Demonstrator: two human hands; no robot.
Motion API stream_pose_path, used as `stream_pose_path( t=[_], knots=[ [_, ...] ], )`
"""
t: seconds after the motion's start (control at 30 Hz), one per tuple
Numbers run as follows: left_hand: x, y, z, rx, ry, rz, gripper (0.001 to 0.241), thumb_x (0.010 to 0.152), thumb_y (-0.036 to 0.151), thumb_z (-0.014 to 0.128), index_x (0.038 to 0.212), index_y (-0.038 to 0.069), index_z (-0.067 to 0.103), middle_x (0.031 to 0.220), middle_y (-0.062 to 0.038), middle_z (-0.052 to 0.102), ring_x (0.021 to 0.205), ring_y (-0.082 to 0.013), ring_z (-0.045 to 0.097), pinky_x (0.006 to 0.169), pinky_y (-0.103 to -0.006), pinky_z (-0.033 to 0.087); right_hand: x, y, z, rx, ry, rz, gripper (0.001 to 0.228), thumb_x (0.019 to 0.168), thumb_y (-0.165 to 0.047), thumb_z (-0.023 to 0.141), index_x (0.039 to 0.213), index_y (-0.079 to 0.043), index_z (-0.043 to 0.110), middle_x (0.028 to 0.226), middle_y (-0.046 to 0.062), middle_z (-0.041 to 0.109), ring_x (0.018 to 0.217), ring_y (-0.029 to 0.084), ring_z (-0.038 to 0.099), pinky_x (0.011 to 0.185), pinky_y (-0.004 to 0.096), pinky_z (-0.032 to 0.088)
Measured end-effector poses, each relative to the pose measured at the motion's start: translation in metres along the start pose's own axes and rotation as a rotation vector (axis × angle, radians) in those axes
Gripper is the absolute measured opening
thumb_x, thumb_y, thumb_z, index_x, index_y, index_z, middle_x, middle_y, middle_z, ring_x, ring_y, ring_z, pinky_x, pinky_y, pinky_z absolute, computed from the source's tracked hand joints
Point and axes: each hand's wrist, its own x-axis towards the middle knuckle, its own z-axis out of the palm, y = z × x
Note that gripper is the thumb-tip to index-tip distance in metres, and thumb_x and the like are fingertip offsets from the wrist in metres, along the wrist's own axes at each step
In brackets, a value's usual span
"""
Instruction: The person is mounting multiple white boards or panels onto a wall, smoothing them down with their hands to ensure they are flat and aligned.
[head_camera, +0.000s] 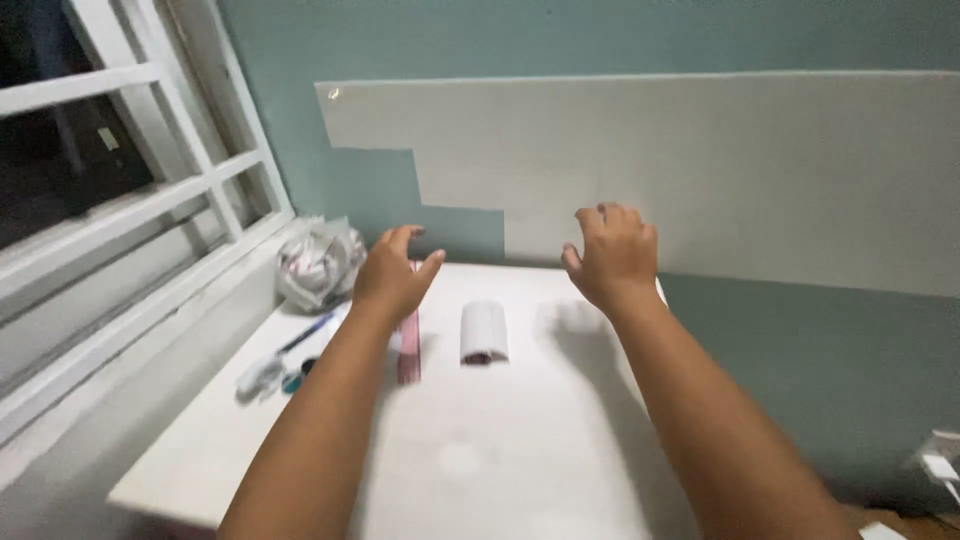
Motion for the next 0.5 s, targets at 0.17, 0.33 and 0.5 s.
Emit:
stream_pose_path(
  t=[0.17, 0.33, 0.5],
  knots=[
    [0.064, -0.004, 0.014, 0.161, 0.315, 0.217, 0.056, 0.100, 0.041, 0.071, 0.149, 0.015, 0.060, 0.155, -0.022, 0.053, 0.141, -0.0440, 0.056, 0.107, -0.0603, 0.052, 0.042, 0.007, 0.021, 0.001, 0.418, -0.074, 0.061, 0.093, -0.034, 0.079, 0.148, -0.015, 0.058, 0.160, 0.025, 0.048, 0.154, 0.047, 0.036, 0.119, 0.068, 0.025],
    [0.111, 0.022, 0.067, 0.003, 0.663, 0.227, 0.070, 0.100, 0.032, 0.076, 0.160, 0.011, 0.046, 0.168, -0.029, 0.032, 0.153, -0.0508, 0.037, 0.120, -0.0634, 0.040, 0.083, 0.005, 0.057, 0.199, 0.462, 0.029, 0.079, 0.101, -0.037, 0.071, 0.169, -0.016, 0.037, 0.175, 0.029, 0.024, 0.162, 0.048, 0.017, 0.121, 0.072, 0.008],
    [0.127, 0.055, 0.129, -0.116, 0.603, 0.202, 0.076, 0.099, 0.030, 0.074, 0.165, 0.013, 0.041, 0.173, -0.028, 0.027, 0.159, -0.0538, 0.026, 0.126, -0.0671, 0.031, 0.079, 0.009, 0.121, 0.181, 0.376, 0.142, 0.090, 0.100, -0.044, 0.067, 0.177, -0.018, 0.028, 0.182, 0.025, 0.009, 0.166, 0.044, 0.001, 0.124, 0.070, -0.002]
  ],
)
